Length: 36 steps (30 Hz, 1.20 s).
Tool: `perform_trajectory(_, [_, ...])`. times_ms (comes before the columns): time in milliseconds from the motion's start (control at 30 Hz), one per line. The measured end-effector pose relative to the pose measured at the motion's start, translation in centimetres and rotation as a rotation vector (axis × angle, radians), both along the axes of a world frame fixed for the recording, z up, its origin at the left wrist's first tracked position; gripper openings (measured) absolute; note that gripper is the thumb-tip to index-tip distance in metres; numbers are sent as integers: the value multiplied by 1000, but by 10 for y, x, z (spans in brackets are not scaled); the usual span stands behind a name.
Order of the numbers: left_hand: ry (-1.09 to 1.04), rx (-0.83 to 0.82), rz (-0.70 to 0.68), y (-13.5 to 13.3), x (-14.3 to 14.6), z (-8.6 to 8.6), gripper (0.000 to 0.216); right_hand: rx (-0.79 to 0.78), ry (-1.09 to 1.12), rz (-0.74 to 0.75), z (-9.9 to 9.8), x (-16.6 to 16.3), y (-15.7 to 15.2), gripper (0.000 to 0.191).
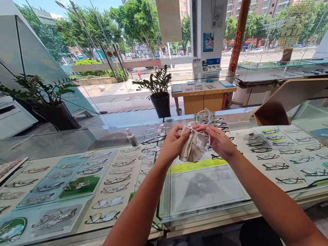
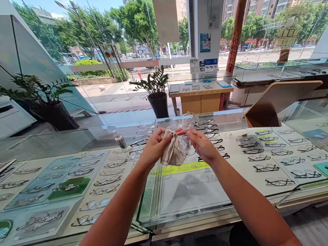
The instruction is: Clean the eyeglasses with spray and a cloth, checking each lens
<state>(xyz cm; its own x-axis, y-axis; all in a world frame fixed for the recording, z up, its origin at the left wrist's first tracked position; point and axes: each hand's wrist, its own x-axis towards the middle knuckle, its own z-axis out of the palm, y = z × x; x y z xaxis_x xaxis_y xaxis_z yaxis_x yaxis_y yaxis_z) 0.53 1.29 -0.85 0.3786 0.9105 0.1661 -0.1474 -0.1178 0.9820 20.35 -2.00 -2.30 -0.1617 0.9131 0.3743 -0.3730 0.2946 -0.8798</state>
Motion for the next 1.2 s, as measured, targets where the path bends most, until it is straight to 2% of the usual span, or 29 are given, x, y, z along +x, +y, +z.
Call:
perform_trajectory(233, [-29, -13, -91, -2, 2, -2, 53, -43, 4, 6, 0, 0, -1, 30])
perform_trajectory(500, [-105, -120, -166, -5, 5, -5, 45, -88, 28, 26, -1, -3, -2, 28])
perform_trajectory(733, [-137, -260, -257, -6, -1, 1, 48, -61, 2, -5, 0, -1, -1, 30])
perform_trajectory(933, [-169, -351, -289, -7, -3, 4, 45, -22, -7, -23, 0, -2, 1, 31])
perform_trajectory(1200, [-176, -368, -251, -9, 4, 0, 55, -81, 49, 22, -1, -5, 0, 32])
